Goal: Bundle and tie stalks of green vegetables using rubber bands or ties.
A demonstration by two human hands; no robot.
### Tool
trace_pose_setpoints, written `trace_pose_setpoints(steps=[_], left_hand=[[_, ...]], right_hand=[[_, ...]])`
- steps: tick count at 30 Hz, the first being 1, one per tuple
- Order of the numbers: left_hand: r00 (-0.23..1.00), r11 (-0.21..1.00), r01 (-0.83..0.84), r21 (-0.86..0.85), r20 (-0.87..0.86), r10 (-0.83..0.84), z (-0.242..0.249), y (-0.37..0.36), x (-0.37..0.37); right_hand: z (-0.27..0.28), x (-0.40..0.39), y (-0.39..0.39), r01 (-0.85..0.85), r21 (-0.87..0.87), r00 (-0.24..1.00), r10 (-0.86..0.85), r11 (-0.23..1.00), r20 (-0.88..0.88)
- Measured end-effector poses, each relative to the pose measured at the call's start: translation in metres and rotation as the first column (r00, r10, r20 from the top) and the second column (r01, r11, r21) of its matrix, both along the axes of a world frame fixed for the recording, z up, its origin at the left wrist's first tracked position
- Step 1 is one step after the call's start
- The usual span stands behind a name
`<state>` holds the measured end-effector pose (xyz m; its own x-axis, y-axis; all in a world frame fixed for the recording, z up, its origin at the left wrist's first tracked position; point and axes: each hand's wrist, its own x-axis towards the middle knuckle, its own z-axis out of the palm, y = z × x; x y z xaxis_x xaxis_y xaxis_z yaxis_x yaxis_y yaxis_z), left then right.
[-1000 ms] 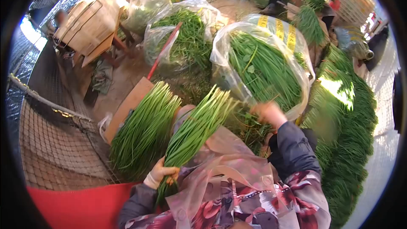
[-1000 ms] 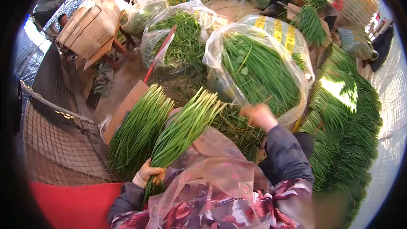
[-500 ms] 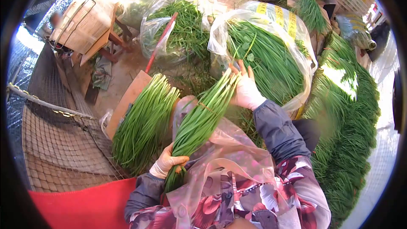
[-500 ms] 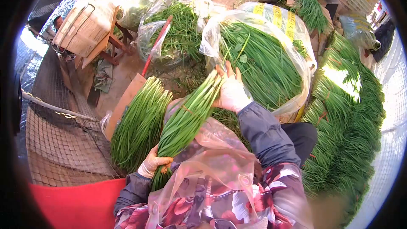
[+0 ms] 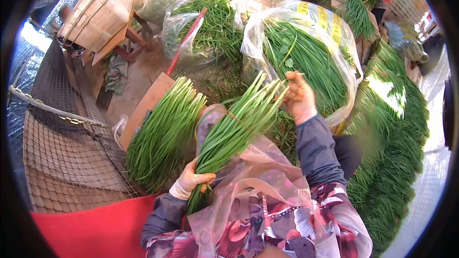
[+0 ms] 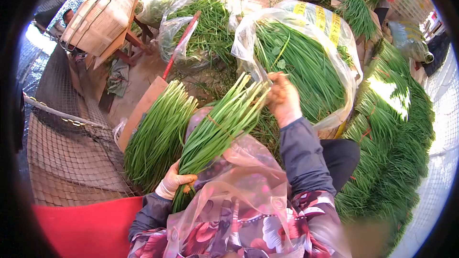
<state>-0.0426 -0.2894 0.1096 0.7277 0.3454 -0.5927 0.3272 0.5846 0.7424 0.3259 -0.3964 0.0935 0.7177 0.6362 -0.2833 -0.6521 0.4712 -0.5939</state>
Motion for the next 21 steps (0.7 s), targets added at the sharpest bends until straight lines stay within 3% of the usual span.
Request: trace_pose_setpoints(steps=[2,3,4,5,6,7,8,9,10,11,12,13,14,15,17,18,19,20,21], left_hand=[[1.0,1.0,-0.013,0.006,0.02,0.013,0.001,0.0,-0.002],[0.999,0.999,-0.026,0.018,0.034,0.026,0.003,0.004,-0.003],[1.0,1.0,0.001,0.008,0.03,-0.001,0.005,0.007,-0.005],[0.999,1.0,-0.009,0.015,0.035,0.009,0.008,0.002,-0.007],[0.999,0.997,0.012,0.082,-0.032,-0.009,0.013,-0.002,-0.004],[0.997,0.983,0.038,0.182,-0.068,-0.026,0.017,0.005,0.006],[0.999,0.976,0.048,0.211,-0.034,-0.042,0.013,0.009,0.011],[0.998,0.969,0.066,0.238,-0.001,-0.068,0.0,0.005,0.01],[0.996,0.946,0.018,0.323,0.079,-0.046,-0.024,0.002,0.012],[0.997,0.948,0.077,0.307,0.001,-0.081,-0.006,-0.003,0.021],[0.992,0.922,0.089,0.376,0.048,-0.115,-0.022,-0.002,0.02],[0.987,0.927,0.161,0.338,-0.049,-0.154,-0.009,-0.006,0.028],[0.988,0.948,0.15,0.281,-0.016,-0.152,-0.012,-0.008,0.034],[0.95,0.802,-0.077,0.592,0.288,-0.121,-0.037,-0.015,0.043],[0.979,0.892,0.062,0.448,0.149,-0.142,0.002,-0.015,0.046],[0.977,0.887,0.066,0.457,0.15,-0.15,0.003,-0.016,0.048],[0.976,0.893,0.014,0.45,0.187,-0.11,0.0,-0.019,0.052],[0.972,0.898,-0.04,0.439,0.225,-0.067,-0.003,-0.022,0.054],[0.971,0.894,-0.044,0.445,0.231,-0.067,-0.005,-0.021,0.054]], right_hand=[[-0.026,0.064,-0.036,0.042,0.399,0.999,-0.038,0.916,-0.019],[-0.037,0.098,-0.057,0.256,0.207,0.967,-0.252,0.944,-0.047],[-0.046,0.129,-0.086,0.13,0.429,0.99,-0.137,0.894,-0.016],[-0.026,0.12,-0.095,0.18,0.308,0.982,-0.191,0.934,0.006],[-0.011,0.099,-0.09,0.248,-0.064,0.917,-0.213,0.967,0.336],[0.012,0.063,-0.086,0.135,-0.375,0.764,0.145,0.917,0.629],[0.014,0.046,-0.074,0.025,-0.7,0.473,0.609,0.713,0.637],[-0.006,0.041,-0.066,-0.039,-0.636,-0.351,0.585,0.771,0.731],[-0.014,0.0,-0.058,-0.049,-0.741,0.052,0.743,0.67,0.668],[0.007,-0.032,-0.048,-0.136,-0.792,0.166,0.802,0.595,0.573],[0.016,-0.052,-0.037,-0.153,-0.821,0.168,0.833,0.55,0.527],[0.022,-0.07,-0.025,-0.051,-0.885,0.241,0.866,0.463,0.439],[0.006,-0.078,-0.02,-0.153,-0.845,0.316,0.836,0.512,0.449],[-0.004,-0.079,-0.013,-0.256,-0.788,0.386,0.807,0.56,0.448],[0.022,-0.081,-0.015,-0.154,-0.882,0.121,0.894,0.446,0.431],[0.023,-0.08,-0.018,-0.349,-0.824,0.214,0.894,0.447,0.394],[0.024,-0.077,-0.024,-0.344,-0.822,0.217,0.891,0.453,0.4],[0.027,-0.072,-0.03,-0.367,-0.577,0.242,0.674,0.729,0.698],[0.03,-0.066,-0.035,-0.383,-0.242,0.269,0.358,0.892,0.894]])
